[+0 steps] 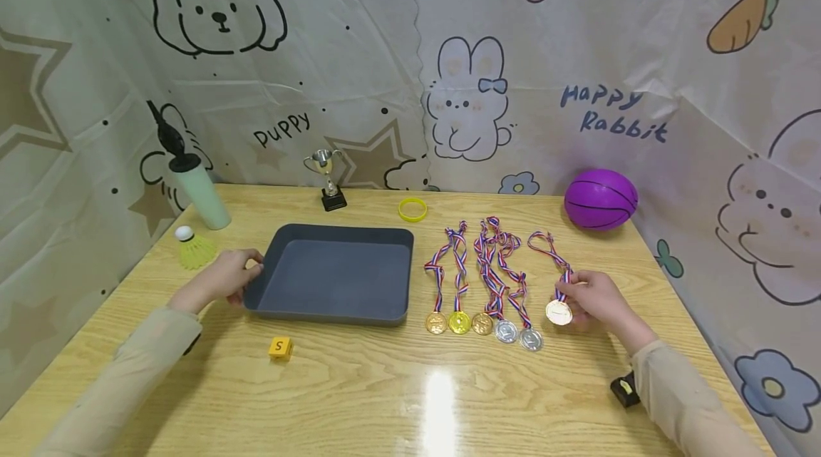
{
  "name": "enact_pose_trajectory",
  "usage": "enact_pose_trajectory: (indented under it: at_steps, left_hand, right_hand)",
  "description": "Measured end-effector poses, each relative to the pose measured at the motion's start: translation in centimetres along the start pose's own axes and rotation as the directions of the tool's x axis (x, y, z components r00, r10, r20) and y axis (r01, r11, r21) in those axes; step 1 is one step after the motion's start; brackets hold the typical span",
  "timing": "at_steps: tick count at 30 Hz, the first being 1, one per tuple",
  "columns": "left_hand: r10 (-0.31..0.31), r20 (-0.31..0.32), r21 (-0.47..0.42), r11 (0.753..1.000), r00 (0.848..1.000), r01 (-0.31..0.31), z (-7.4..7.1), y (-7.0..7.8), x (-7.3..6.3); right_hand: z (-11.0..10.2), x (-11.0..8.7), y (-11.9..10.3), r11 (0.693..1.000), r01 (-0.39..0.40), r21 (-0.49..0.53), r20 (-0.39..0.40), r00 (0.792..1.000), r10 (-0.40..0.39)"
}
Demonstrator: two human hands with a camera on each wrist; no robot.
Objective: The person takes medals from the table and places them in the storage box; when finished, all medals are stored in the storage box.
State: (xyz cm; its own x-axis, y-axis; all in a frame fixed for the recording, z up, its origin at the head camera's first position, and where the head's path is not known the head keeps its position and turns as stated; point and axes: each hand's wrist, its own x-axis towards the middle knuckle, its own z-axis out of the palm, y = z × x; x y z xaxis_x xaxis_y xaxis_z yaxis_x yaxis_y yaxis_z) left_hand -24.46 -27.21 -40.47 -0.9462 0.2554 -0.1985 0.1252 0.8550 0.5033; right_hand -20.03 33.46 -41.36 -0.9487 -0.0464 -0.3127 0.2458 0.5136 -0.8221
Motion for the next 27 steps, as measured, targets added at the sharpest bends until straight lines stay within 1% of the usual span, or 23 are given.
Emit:
enact_pose_trajectory:
  at_steps: [2,6,8,11,13,16,19,21,24,27]
  left_hand:
    - [-0.007,0.0,-0.007,1.0,1.0,0.007,0.0,0.0,-0.1]
    - [0.013,0.003,-0.02,1.0,1.0,-0.013,-0.2,0.3,-0.3]
    - [0.014,0.006,-0.026,1.0,1.0,-0.014,-0.3,0.4,-0.4]
    - [0.001,0.009,-0.027,1.0,1.0,-0.001,-0.3,0.4,-0.4]
    - [-0.019,0.011,-0.024,1.0,1.0,0.02,-0.3,0.2,-0.2]
    - [-0.03,0.01,-0.008,1.0,1.0,0.03,-0.2,0.1,0.0]
    - [-0.026,0.009,0.003,1.0,1.0,0.026,-0.2,0.1,0.1]
    - [-0.022,0.009,0.003,1.0,1.0,0.022,-0.1,0.0,0.0]
    - [-0.013,0.004,-0.003,1.0,1.0,0.013,0.0,0.0,-0.1]
    - [-0.012,0.004,-0.004,1.0,1.0,0.012,0.0,0.0,-0.1]
  right_hand:
    - [-0.4,0.0,-0.7,1.0,0.026,0.016,-0.005,1.0,-0.026]
    - [-1.4,-0.1,-2.7,0.995,0.086,0.05,-0.011,0.996,-0.085]
    - [-1.9,0.0,-4.0,0.992,0.118,0.045,-0.024,0.993,-0.117]
    - [-2.3,0.0,-6.3,0.985,0.174,0.001,-0.049,0.984,-0.174]
    - [-2.5,-0.2,-8.2,0.978,0.204,-0.036,-0.061,0.977,-0.206]
    - [-2.4,-0.6,-11.1,0.966,0.249,-0.077,-0.07,0.965,-0.254]
    - [-1.8,-0.9,-14.0,0.955,0.284,-0.081,-0.064,0.955,-0.289]
    - [-1.1,-1.1,-15.7,0.951,0.3,-0.076,-0.06,0.951,-0.304]
    - [0.4,-1.1,-18.0,0.946,0.322,-0.048,-0.035,0.946,-0.324]
    - [2.3,-1.1,-20.0,0.937,0.351,-0.004,-0.001,0.937,-0.351]
